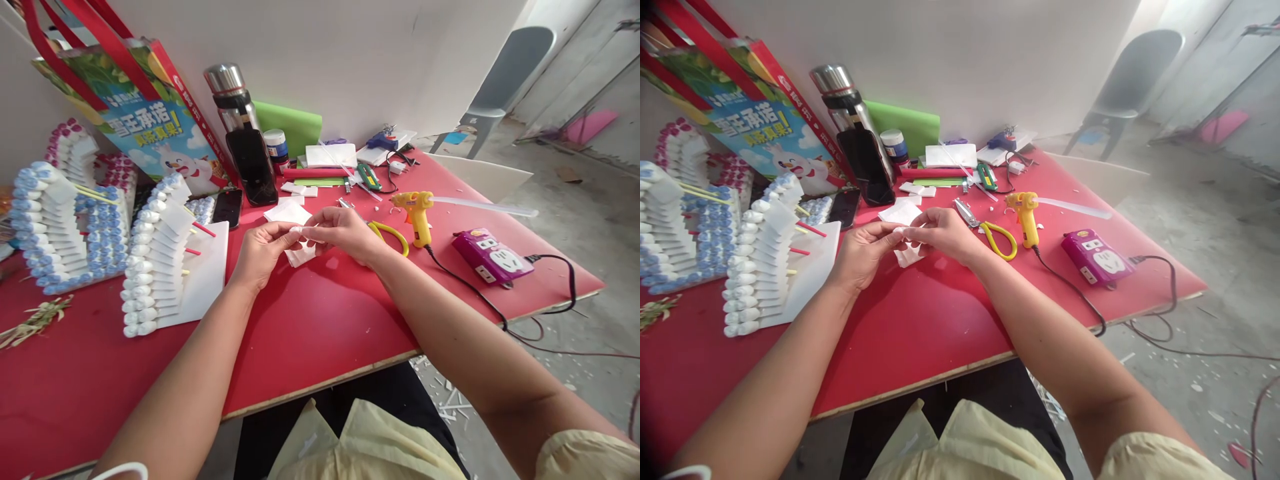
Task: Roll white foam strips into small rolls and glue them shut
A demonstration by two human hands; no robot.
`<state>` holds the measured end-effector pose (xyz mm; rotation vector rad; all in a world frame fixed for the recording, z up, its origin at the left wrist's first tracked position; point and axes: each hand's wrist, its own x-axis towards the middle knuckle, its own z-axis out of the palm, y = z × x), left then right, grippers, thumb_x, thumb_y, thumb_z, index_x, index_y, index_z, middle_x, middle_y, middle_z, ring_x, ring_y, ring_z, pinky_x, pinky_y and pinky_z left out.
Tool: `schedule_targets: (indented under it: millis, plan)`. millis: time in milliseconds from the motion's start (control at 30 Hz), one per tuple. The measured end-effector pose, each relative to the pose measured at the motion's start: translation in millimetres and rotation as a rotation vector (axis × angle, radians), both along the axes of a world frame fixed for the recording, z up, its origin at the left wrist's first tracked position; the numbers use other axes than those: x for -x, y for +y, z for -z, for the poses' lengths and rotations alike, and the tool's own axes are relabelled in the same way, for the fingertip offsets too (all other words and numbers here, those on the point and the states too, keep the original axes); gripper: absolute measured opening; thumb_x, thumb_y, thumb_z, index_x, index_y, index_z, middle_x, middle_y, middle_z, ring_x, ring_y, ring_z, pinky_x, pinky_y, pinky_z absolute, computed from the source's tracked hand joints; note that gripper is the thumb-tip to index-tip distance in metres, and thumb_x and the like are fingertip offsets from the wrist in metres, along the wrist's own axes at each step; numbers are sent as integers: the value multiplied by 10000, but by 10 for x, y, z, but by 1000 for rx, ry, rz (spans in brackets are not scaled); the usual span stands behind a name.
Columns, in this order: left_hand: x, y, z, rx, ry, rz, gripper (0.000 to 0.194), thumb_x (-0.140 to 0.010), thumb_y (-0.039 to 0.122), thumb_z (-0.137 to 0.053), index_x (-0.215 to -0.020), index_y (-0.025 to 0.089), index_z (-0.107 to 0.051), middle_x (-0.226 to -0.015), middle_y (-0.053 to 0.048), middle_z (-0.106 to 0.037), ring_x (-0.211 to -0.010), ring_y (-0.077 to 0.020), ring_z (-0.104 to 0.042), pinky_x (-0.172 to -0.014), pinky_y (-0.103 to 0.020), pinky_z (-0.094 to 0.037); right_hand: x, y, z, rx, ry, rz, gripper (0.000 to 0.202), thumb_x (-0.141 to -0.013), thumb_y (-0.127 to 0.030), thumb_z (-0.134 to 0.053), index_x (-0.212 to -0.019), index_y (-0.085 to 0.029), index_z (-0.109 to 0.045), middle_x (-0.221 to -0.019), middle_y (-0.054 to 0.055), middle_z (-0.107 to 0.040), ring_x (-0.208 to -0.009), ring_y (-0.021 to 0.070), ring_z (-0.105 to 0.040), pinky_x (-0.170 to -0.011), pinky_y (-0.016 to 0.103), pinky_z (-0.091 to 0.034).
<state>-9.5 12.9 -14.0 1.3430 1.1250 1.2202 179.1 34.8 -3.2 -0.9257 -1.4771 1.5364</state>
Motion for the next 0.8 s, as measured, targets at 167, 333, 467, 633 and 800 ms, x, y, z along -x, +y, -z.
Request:
schedule_targets:
  millis: [167, 333, 467, 633, 800]
  plan:
    - [-6, -30, -60, -35, 104, 10, 299, -756, 411, -794, -915, 157, -788, -779, -60, -729, -681, -145, -615, -688, -276, -502, -3, 46, 73, -132, -139, 49, 212, -791, -334, -725, -816, -142, -639, -685, 42, -685, -549, 124, -603, -528, 242, -475]
    - [-14, -20, -39, -2, 125, -19, 277, -751, 398, -798, -870, 149, -786, -753, -55, -715, -655, -131, -588, -668, -259, -478, 6, 7, 89, -678, -455, 238, 70, -805, -217, -623, -760, -165, -612, -662, -4, -611, -577, 101, -504, -567, 238, -356]
    - [6, 3, -3, -14, 94, -30, 256, -731, 382, -814, -863, 164, -789, -776, -53, -725, -684, -139, -605, -682, -257, -483, 22, -49, 45, -726, -431, 215, 106, -854, -244, -612, -777, -172, -597, -693, 0, -619, -601, 108, -531, -590, 235, -374]
    - [19, 6, 0, -135, 114, -63, 243, -751, 362, -795, -920, 187, -792, -862, -50, -754, -767, -172, -648, -741, -280, -515, -16, 16, -43, 138, 23, 34, 418, -956, -576, -485, -892, -169, -559, -740, 71, -697, -567, 170, -669, -581, 290, -551]
    - [37, -3, -34, -320, 312, -69, 179, -805, 302, -741, -940, 196, -791, -959, -45, -766, -883, -195, -678, -851, -296, -518, -60, 100, -42, 665, 247, -275, 457, -1049, -441, -285, -981, -114, -598, -854, 158, -749, -643, 182, -716, -595, 296, -602]
